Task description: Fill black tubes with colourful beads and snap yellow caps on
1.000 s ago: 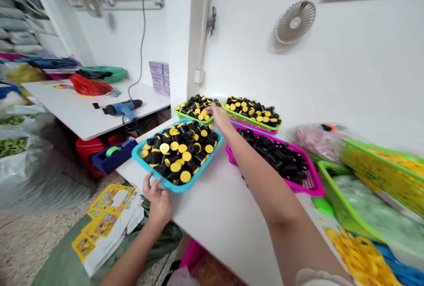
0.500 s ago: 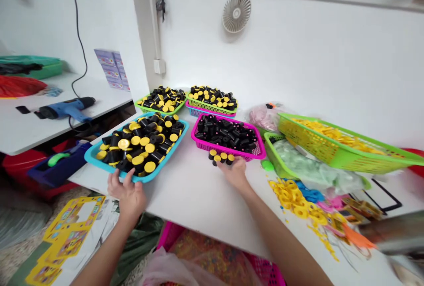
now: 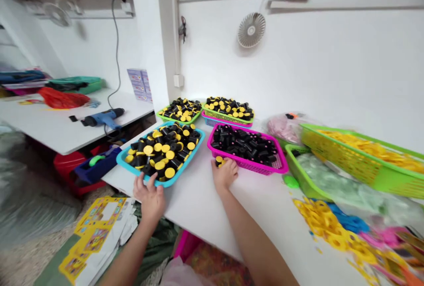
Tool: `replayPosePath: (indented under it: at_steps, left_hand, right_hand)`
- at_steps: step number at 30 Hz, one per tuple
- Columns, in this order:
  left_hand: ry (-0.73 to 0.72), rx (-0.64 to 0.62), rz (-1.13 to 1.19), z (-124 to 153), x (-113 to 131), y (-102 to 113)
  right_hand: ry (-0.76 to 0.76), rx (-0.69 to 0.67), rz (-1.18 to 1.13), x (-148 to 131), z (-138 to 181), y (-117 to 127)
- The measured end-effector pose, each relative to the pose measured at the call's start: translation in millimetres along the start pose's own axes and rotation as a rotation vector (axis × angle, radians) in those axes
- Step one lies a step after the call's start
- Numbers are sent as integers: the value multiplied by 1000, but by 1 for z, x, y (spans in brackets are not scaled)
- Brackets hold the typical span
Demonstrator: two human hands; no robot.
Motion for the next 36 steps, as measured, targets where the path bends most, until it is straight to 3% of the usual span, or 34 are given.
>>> replayPosePath:
  at_steps: [8,16,20,23,26,28,30,31,33,36]
  left_hand:
    - [-23,0,-8,3,1,-2]
    - [-49,-3,-9,4,3,-1]
    - [-43,-1,12,5,2,-2]
    - [-55,12,27,7,4,-1]
    - [-82,37,48,9,8,1]
    - [-89,58,45,10,10,3]
    - [-89,67,20,10,10,4]
    - [-91,69,5,9,9,4]
    - [-107,80,-13,9,9,5]
    - [-133,110,-29,7,9,8]
  right_hand:
    - [182,-112,80,-35,7,-12]
    - [208,-210,153,-69,9,-33]
    - [374,-343,113,-86,17,-40]
    - [414,-389,73,-86,8,-21]
    - [343,-197,-47,-97,-28,27]
    - [412,-19,-188,-134,-51,59]
    - [604,7,-278,-196,-65,68]
    - [693,-36,-256,-230,-69,60]
    - [875,-235,-81,-295,-70,23]
    - [1032,-464,135,-359,-66,-39]
Point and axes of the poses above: each hand's wrist, its own z-axis away from the middle knuckle, its own y-axis out of the back of the hand, x = y × z, the point moved 9 cm from there along -z, towards the middle knuckle, and after that the axes turned 1 degree about y, right-handed, at the moved point
